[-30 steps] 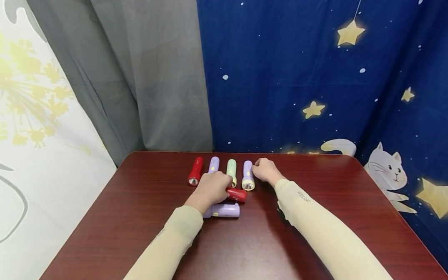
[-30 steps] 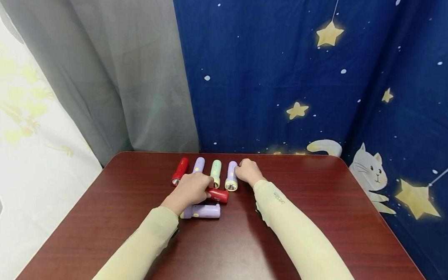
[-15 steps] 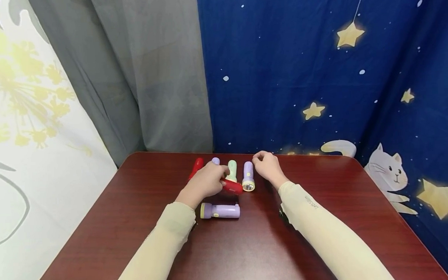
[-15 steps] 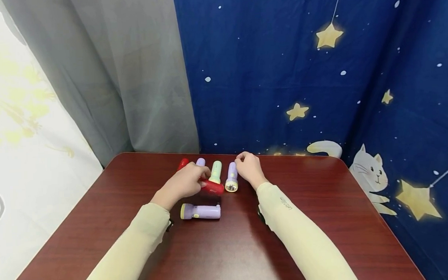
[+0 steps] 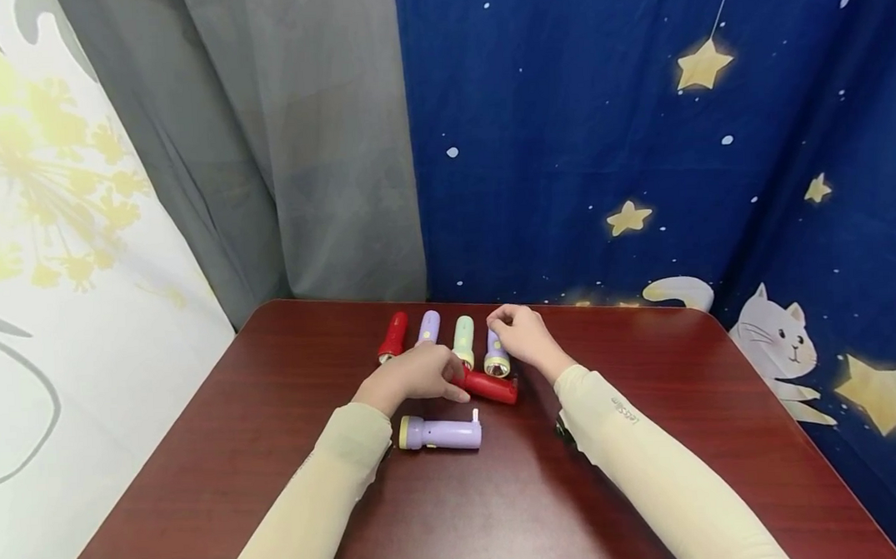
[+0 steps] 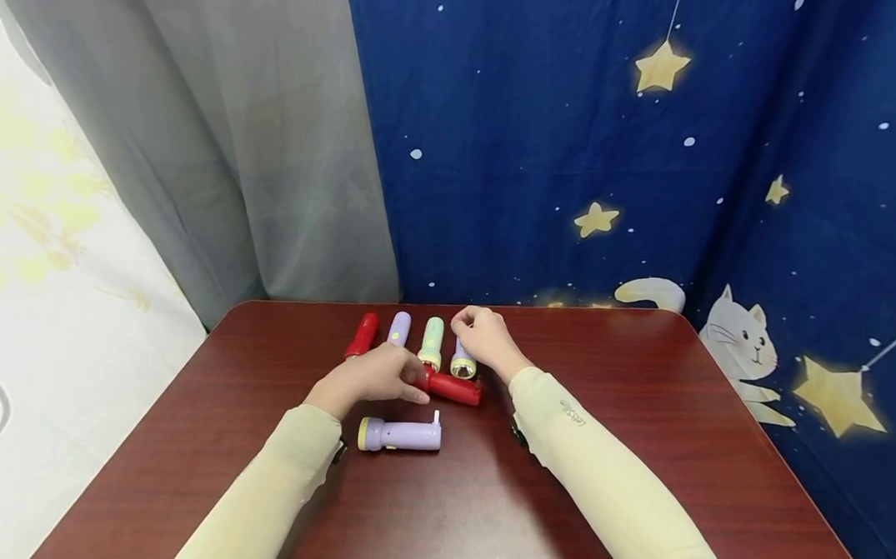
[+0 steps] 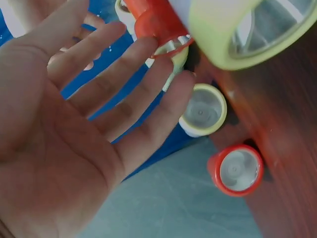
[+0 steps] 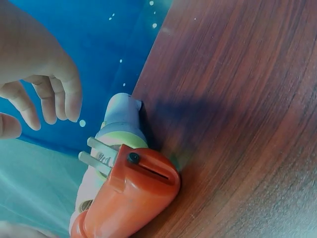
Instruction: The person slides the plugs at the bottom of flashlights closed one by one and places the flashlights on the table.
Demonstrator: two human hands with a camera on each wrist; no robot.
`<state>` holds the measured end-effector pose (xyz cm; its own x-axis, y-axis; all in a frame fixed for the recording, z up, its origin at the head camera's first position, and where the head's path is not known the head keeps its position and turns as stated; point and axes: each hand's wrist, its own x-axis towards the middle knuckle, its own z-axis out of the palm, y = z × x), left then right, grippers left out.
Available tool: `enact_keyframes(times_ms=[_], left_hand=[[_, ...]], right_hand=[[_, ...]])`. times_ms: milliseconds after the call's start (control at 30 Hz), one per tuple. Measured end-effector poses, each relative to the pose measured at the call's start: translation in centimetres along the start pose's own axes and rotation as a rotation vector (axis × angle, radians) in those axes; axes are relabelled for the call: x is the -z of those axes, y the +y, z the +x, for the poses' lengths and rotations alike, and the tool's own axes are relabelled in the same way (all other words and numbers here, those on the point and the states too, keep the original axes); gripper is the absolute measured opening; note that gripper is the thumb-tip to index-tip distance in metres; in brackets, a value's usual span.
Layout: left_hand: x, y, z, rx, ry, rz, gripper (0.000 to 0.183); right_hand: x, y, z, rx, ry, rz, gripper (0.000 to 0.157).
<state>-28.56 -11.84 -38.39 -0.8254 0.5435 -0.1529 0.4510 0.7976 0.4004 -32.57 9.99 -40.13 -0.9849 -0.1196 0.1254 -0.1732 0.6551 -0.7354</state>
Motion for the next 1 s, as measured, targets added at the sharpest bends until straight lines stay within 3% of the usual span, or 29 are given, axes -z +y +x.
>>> enact_keyframes(times_ms=[267,433,567,767,1000], left_hand=[[-0.9,1.2,0.4,0.000,0.014,0.224,0.050],[-1.6,1.7,0.6,0.026,-0.001,0.321,0.044],[-2.2,1.8,0.8,0.026,0.051,0.382,0.030],[-2.7,2.1,1.0,0.002,0.118,0.404,0.012],[-2.9,2.2,1.0,0.019,0.075,0.389,0.017]], right_hand=[[0.2,0.2,-0.2,0.003,-0.026,-0.002,0.028],[0.2,0.3,-0.5,0.004,-0.038,-0.003,0.027],[0.2,0.3,-0.9,0.008,-0.026,0.006,0.025],[0.1,0.4,-1.4,0.021,-0.009,0.008,0.025],[0.1,0.7,-2.1,0.041,0.007,0.004,0.027]])
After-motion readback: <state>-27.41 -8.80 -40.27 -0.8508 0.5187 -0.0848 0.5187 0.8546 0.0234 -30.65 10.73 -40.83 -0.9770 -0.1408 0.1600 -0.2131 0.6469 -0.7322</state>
